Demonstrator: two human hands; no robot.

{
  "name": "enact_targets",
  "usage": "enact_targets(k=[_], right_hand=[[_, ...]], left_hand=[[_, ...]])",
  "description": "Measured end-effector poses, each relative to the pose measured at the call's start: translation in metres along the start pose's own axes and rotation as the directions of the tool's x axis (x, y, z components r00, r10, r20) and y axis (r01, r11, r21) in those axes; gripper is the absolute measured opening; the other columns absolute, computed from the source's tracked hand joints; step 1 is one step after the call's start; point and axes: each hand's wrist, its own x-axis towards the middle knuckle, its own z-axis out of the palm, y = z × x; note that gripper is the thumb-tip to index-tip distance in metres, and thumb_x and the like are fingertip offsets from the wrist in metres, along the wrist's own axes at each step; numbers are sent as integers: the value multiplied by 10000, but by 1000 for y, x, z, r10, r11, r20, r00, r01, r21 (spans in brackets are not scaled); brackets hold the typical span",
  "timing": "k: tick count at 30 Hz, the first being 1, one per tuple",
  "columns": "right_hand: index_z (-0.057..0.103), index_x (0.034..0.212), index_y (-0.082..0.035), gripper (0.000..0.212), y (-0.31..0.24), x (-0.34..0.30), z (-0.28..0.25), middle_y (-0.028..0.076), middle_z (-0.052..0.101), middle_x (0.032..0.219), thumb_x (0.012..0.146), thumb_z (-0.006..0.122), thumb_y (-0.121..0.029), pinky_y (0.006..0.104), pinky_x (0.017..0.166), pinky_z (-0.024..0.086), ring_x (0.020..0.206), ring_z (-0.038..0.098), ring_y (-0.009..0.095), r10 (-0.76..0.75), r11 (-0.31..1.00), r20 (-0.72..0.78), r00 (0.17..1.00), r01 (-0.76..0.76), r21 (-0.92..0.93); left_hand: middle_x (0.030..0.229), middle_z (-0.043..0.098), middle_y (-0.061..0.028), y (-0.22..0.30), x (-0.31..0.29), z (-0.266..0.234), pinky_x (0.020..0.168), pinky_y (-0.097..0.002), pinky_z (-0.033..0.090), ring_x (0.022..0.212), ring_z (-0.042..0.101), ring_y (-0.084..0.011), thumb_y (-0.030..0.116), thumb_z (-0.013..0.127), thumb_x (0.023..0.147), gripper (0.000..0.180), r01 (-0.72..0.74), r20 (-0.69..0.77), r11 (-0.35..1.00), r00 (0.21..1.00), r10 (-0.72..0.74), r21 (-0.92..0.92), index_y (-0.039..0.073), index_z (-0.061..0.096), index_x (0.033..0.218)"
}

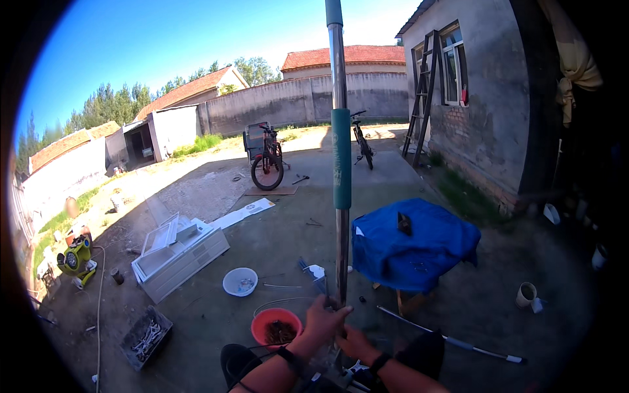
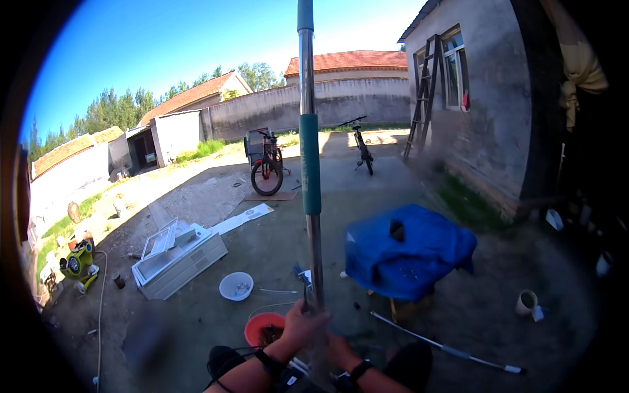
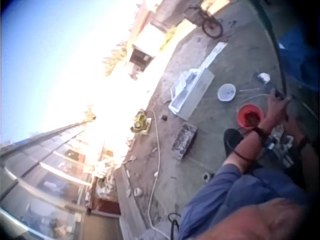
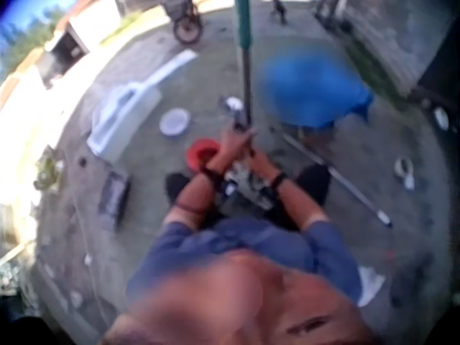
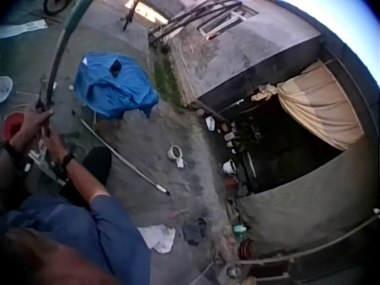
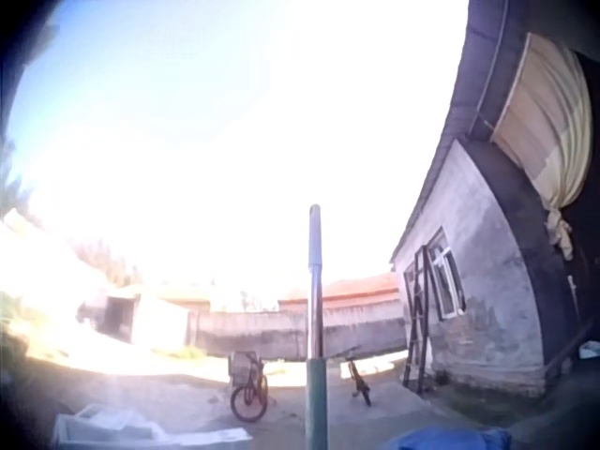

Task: The person disassembles a long metal component using a screwdriver, سپس examines a large white mechanical device with a handle and tubes, and finally uses the screwdriver on the mechanical device.

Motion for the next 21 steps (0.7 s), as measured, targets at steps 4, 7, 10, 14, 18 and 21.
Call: enact_targets(k=[4,7,10,14,18,21], right_hand=[[570,1177,-35,325,-3,-7,-6,174,670,1043,919,568,-233,392,823,486,1000,648,300,1,999,-2,1000,-1,-34],[570,1181,-80,360,-1,-9,-7,174,664,1088,919,564,-326,406,855,485,1064,627,335,56,998,-4,998,-56,-14],[573,1131,-68,281,4,-10,-4,134,653,1018,926,567,-261,376,794,481,971,617,272,63,998,-52,997,-63,-10],[596,1034,-52,171,36,-8,-16,4,617,868,911,643,-161,294,711,466,796,571,96,68,996,-118,991,-60,68],[599,1019,-49,171,33,-9,-30,-6,617,872,911,657,-168,287,716,469,795,563,81,144,974,-212,966,-101,205],[603,1023,-38,234,30,-5,-44,13,642,874,900,669,-227,300,727,476,805,584,104,91,975,-297,950,-25,221]], left_hand=[[906,664,-161,-3,-2,8,728,-359,524,826,649,-212,329,836,720,470,-7,26,1000,1000,7,1,-2,574,928],[913,666,-150,-15,-1,12,744,-367,523,834,650,-221,342,817,739,470,-18,72,999,997,16,27,-1,579,954],[913,669,-130,-17,-4,10,758,-375,519,841,647,-228,347,788,767,460,-28,84,999,996,30,-17,-1,586,991],[888,661,-93,-24,-7,8,687,-341,520,773,638,-181,285,766,803,399,13,94,994,996,-3,-107,7,594,1032],[794,627,-46,-20,-23,-10,541,-254,472,609,589,-101,201,735,844,295,153,118,956,985,-126,-249,14,589,1020],[722,594,-16,-37,-27,-16,474,-219,429,524,543,-67,173,716,864,255,161,98,949,985,-139,-271,15,583,1014]])
